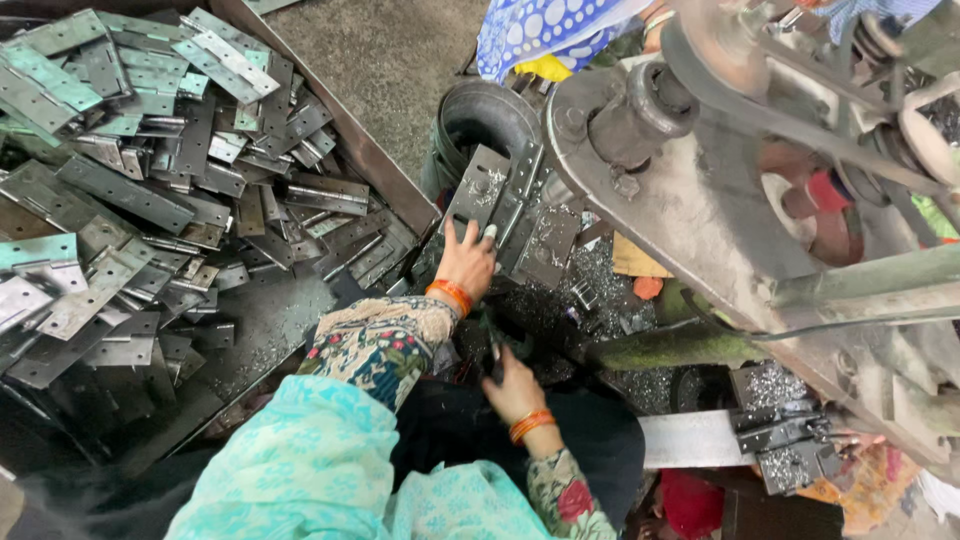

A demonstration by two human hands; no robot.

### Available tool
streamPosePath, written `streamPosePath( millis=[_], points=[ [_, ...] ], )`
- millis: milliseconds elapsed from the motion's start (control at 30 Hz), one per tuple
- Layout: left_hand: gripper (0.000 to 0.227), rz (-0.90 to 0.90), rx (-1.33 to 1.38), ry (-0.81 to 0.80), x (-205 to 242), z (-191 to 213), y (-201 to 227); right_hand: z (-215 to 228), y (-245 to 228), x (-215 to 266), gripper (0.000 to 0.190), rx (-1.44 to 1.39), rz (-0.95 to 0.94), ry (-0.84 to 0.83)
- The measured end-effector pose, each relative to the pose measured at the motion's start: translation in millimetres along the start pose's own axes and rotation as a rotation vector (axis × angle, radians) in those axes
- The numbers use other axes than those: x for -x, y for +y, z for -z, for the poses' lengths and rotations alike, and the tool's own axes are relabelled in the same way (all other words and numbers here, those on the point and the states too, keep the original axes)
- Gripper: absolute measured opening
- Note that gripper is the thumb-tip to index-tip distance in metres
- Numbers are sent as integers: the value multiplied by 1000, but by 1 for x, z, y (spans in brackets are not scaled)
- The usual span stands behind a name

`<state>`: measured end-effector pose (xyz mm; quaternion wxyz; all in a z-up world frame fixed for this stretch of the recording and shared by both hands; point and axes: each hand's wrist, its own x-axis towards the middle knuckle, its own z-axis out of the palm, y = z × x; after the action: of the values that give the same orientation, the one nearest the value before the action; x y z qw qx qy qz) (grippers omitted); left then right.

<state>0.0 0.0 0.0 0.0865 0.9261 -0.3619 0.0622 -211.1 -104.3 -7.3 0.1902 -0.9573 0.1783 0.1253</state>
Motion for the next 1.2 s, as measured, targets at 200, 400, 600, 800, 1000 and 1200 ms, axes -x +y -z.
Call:
streamPosePath(
  millis=[200,400,600,800,1000,1200],
  points=[
    [31,69,-28,102,-21,6,6,31,-13,-13,69,108,-64,-84],
    [33,58,-1,231,-19,-6,3,-48,-3,24,75,-188,88,286],
    [28,72,39,112,-27,-9,5,14,-5,1,67,-33,12,9],
    [29,74,82,160,-56,-9,5,31,-14,-13,64,113,-2,-25],
    [31,53,80,39,-45,-10,3,-50,3,19,73,-159,-66,132],
    [44,117,40,128,-38,-4,6,3,3,-8,82,17,8,9]
  ],
)
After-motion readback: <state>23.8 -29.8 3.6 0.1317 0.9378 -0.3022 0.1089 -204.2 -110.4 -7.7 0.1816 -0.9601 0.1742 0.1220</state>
